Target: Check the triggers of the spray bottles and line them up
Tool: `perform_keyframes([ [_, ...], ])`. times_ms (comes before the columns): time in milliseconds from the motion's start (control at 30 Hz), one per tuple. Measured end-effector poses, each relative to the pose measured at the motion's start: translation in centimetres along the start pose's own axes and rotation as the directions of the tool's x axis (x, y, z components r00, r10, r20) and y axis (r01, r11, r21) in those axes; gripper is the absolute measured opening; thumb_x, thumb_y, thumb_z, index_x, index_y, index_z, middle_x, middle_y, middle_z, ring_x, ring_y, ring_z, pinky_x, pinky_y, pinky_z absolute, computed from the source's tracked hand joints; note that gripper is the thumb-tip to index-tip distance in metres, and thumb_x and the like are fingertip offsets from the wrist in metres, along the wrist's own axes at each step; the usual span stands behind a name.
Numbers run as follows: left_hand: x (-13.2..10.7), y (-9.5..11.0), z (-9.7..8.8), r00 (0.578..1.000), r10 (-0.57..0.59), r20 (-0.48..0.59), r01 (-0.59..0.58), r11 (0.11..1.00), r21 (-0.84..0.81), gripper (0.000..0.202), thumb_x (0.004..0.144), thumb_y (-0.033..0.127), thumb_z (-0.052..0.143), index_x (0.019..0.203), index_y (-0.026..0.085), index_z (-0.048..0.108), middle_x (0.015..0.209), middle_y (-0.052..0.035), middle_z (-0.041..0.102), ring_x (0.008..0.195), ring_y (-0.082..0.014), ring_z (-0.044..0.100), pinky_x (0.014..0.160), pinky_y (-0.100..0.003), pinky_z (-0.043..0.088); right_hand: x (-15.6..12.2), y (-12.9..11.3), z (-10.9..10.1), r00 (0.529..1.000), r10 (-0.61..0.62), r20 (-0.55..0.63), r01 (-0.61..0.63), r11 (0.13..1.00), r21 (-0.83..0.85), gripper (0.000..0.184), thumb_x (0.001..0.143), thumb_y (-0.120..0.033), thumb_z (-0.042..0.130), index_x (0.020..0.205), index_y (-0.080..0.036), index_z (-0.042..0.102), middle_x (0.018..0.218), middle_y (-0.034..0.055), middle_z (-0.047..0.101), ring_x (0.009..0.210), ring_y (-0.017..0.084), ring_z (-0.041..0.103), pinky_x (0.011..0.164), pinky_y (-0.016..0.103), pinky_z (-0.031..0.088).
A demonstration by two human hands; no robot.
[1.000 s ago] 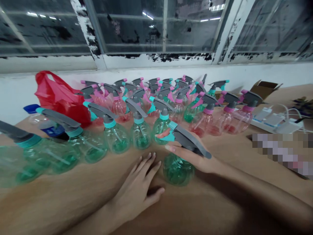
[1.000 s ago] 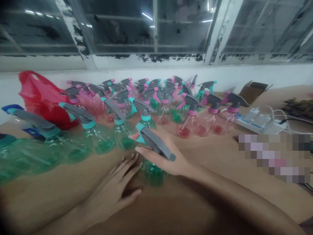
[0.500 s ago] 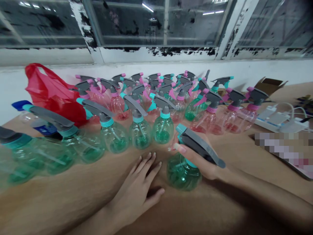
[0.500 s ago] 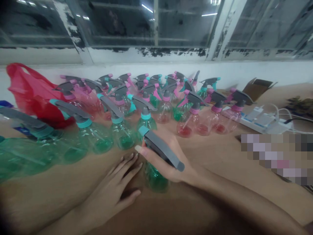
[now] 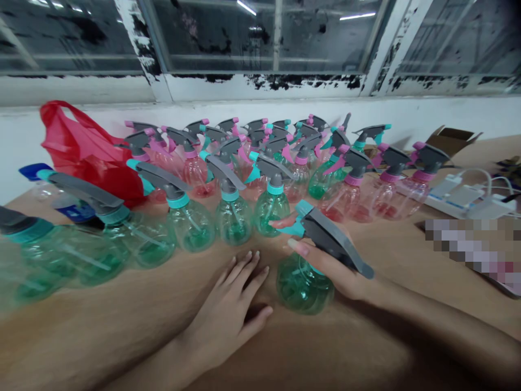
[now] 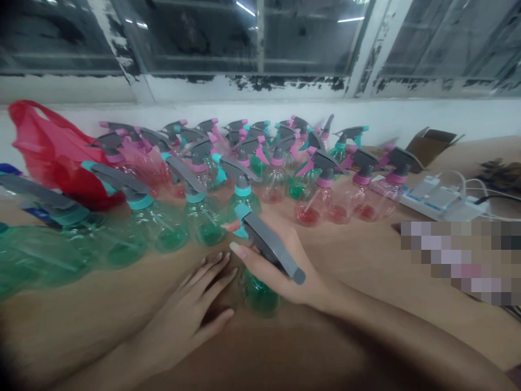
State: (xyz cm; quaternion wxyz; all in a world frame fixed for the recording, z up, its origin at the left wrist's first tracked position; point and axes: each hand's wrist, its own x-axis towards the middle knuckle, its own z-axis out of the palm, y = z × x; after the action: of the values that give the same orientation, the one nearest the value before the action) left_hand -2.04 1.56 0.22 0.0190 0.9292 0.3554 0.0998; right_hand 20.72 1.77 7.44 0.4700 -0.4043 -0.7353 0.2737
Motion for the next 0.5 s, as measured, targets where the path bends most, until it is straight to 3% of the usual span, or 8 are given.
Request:
perform_keyframes([
  [500,0.04,0.12,-0.08,1.000,0.003,0.018,-0.003,1.000,0.026,0.054,0.095,0.047,0.046,0.138,0.016,0.044,0.149,-0.0111,0.035,0.137,-0.0281,0.030,0.109,-0.047,0.028,-0.06,0.43,-0.01,1.000,0.020,0.021,-0.021,0.999,0.036,0.021,0.088,-0.034,0.055,0.106,-0.025,0.061,0.081,0.0011,0.055,0.070,0.017,0.053,0.076,0.034,0.050],
])
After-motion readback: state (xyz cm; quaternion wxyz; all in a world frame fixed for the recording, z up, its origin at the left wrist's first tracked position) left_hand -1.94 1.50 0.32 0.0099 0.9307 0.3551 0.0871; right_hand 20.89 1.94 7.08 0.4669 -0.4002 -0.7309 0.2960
